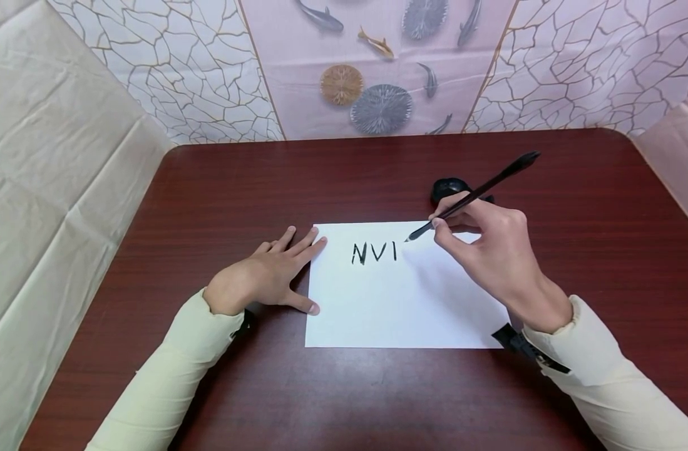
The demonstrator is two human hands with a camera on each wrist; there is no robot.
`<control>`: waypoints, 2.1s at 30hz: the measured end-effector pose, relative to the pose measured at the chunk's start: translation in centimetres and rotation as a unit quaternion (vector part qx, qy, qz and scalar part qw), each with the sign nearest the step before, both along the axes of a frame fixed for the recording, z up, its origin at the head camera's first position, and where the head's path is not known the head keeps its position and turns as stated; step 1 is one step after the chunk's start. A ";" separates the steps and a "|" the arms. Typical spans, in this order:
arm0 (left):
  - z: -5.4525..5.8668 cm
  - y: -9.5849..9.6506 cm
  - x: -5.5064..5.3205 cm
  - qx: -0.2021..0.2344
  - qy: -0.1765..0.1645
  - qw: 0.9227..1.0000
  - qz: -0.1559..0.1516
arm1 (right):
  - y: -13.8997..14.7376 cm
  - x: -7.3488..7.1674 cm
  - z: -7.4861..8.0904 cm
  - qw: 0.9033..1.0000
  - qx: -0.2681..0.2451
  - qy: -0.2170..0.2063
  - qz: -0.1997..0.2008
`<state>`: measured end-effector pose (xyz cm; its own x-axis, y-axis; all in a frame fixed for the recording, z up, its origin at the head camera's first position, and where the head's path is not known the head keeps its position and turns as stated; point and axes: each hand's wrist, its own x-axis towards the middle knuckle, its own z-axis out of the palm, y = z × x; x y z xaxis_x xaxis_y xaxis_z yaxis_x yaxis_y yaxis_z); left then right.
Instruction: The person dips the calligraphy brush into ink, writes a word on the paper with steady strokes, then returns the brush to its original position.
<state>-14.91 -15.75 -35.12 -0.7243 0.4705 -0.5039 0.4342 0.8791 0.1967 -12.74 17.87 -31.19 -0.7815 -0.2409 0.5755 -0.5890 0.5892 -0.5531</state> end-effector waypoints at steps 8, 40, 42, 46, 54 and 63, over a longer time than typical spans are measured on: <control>-0.1 0.0 0.0 -0.002 -0.001 1.000 0.001 | 0.1 -0.5 -0.8 1.000 -0.003 -0.014 -0.007; 0.1 0.1 0.0 -0.001 -0.005 1.000 0.002 | 0.1 -1.4 -2.9 1.000 -0.002 -0.022 -0.001; 0.0 0.1 0.0 0.000 -0.006 1.000 0.002 | 0.0 -1.3 -2.9 1.000 0.002 -0.024 -0.003; 0.0 0.0 0.0 0.001 -0.005 1.000 0.003 | 0.0 -1.2 -2.7 1.000 0.005 -0.029 -0.001; 0.0 0.0 0.0 0.004 -0.003 1.000 0.003 | -0.2 -0.9 -2.5 0.999 0.017 -0.031 -0.004; 0.0 0.0 0.0 0.003 -0.003 1.000 0.003 | -0.4 -0.5 -2.1 0.999 0.022 -0.042 0.012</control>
<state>-14.86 -15.77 -35.09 -0.7238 0.4686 -0.5065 0.4274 0.8807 0.2041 -13.26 17.51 -33.31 -0.8206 -0.2844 0.4958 -0.5555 0.6008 -0.5748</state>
